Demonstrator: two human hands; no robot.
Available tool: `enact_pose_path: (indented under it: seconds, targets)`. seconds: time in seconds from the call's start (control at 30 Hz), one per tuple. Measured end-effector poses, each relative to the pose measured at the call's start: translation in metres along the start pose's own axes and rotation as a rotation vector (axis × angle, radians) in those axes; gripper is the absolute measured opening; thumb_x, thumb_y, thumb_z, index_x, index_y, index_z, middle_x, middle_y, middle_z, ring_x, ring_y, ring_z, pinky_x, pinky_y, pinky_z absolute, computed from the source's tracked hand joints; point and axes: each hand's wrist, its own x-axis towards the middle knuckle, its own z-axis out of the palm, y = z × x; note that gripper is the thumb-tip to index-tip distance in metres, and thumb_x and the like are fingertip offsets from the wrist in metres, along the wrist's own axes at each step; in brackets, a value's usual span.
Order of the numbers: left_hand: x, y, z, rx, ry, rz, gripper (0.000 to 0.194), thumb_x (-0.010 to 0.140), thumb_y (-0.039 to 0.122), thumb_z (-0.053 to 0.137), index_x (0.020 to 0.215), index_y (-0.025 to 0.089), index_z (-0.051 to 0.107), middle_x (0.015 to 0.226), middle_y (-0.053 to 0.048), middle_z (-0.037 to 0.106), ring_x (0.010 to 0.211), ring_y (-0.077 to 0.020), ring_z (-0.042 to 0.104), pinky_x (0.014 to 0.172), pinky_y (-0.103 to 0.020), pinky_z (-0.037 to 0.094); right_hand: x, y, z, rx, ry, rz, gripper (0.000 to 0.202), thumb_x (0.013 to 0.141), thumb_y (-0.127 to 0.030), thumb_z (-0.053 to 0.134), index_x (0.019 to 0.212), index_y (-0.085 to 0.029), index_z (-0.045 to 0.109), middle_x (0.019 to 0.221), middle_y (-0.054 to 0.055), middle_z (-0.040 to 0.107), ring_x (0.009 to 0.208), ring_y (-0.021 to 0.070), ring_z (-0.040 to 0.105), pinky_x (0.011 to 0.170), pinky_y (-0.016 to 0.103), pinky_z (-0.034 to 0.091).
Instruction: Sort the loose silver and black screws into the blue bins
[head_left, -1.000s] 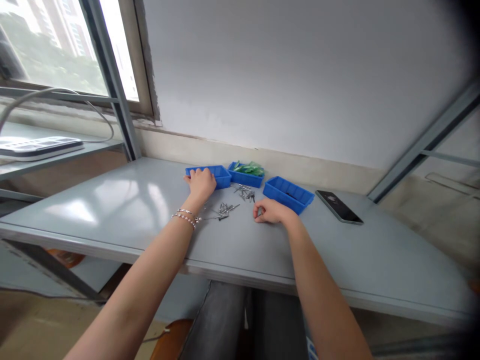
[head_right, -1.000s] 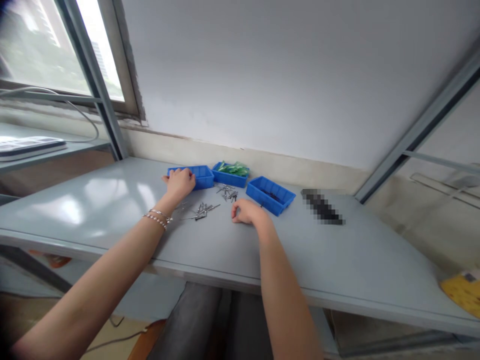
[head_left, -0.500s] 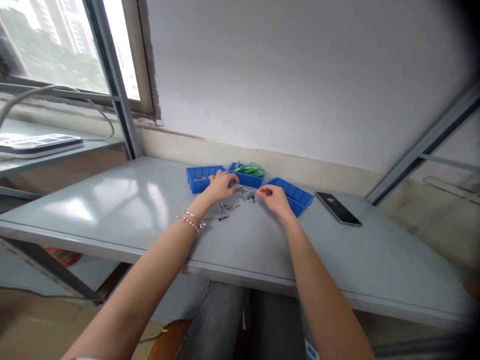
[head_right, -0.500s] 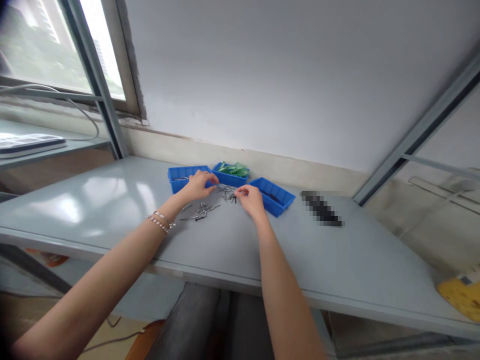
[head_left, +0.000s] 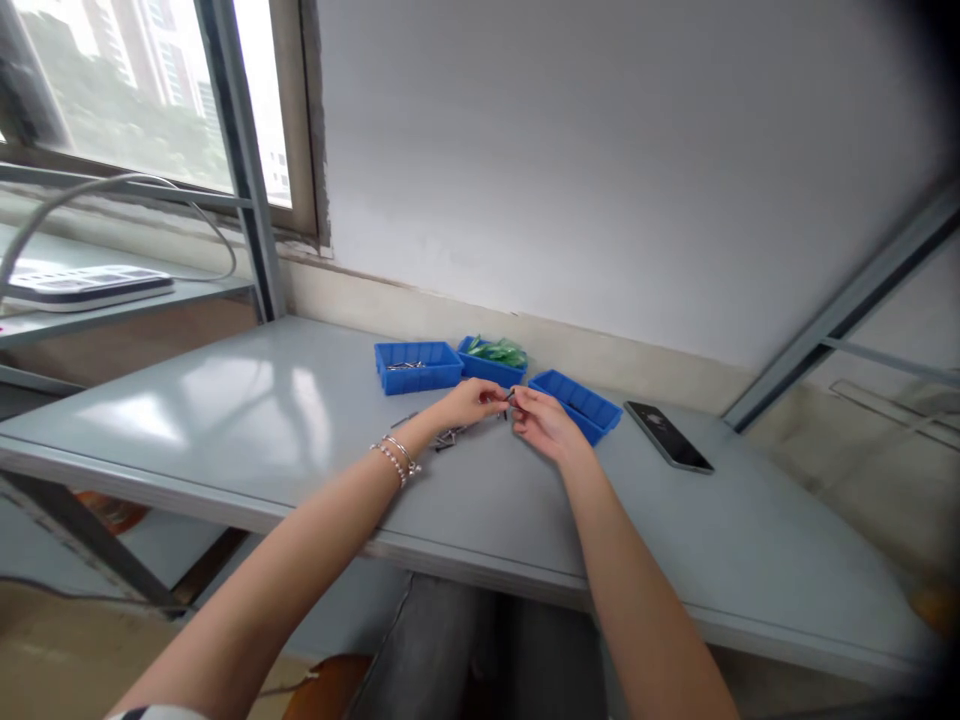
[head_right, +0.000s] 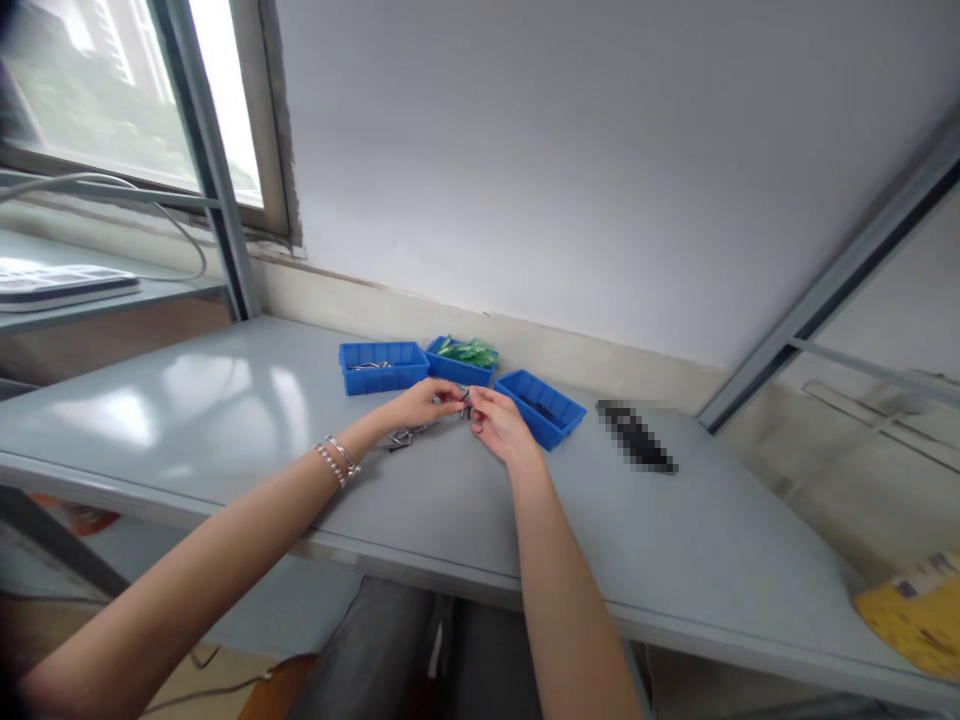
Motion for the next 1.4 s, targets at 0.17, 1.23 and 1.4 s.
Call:
enact_pose_path:
  seconds: [0.17,1.23,1.4]
  targets:
    - [0.0,0.001,0.002,-0.043,0.045,-0.008,0.025,0.081,0.031,0.048,0.083,0.01,0.062,0.078,-0.004,0.062,0.07,-0.0095,0.05,0.069,-0.021,0.038,0.0,0.0,0.002,-0.023,-0.008,-0.012,0.042,0.052,-0.031,0.073,0.08,-0.016,0.046,0.066,-0.004,0.042,0.053,0.005,0.033,0.045,0.019,0.021]
    - [-0.007,-0.02,0.007,0.333,0.001,-0.082,0.016,0.076,0.018,0.046,0.078,0.014,0.061,0.073,-0.006,0.063,0.066,-0.0141,0.053,0.064,-0.025,0.039,-0.005,-0.011,-0.036,-1.516,0.943,-0.104,0.027,0.084,-0.03,0.038,0.096,-0.018,0.059,0.098,0.013,0.056,0.099,0.029,0.048,0.078,0.042,0.035]
    - [-0.007,-0.025,0.008,0.312,0.008,-0.126,0.017,0.075,0.017,0.045,0.078,0.015,0.062,0.076,-0.005,0.064,0.069,-0.0149,0.055,0.065,-0.025,0.039,-0.004,-0.007,-0.021,-1.526,0.878,-0.115,0.027,0.085,-0.029,0.037,0.099,-0.017,0.057,0.102,0.014,0.052,0.101,0.0294,0.044,0.078,0.044,0.034]
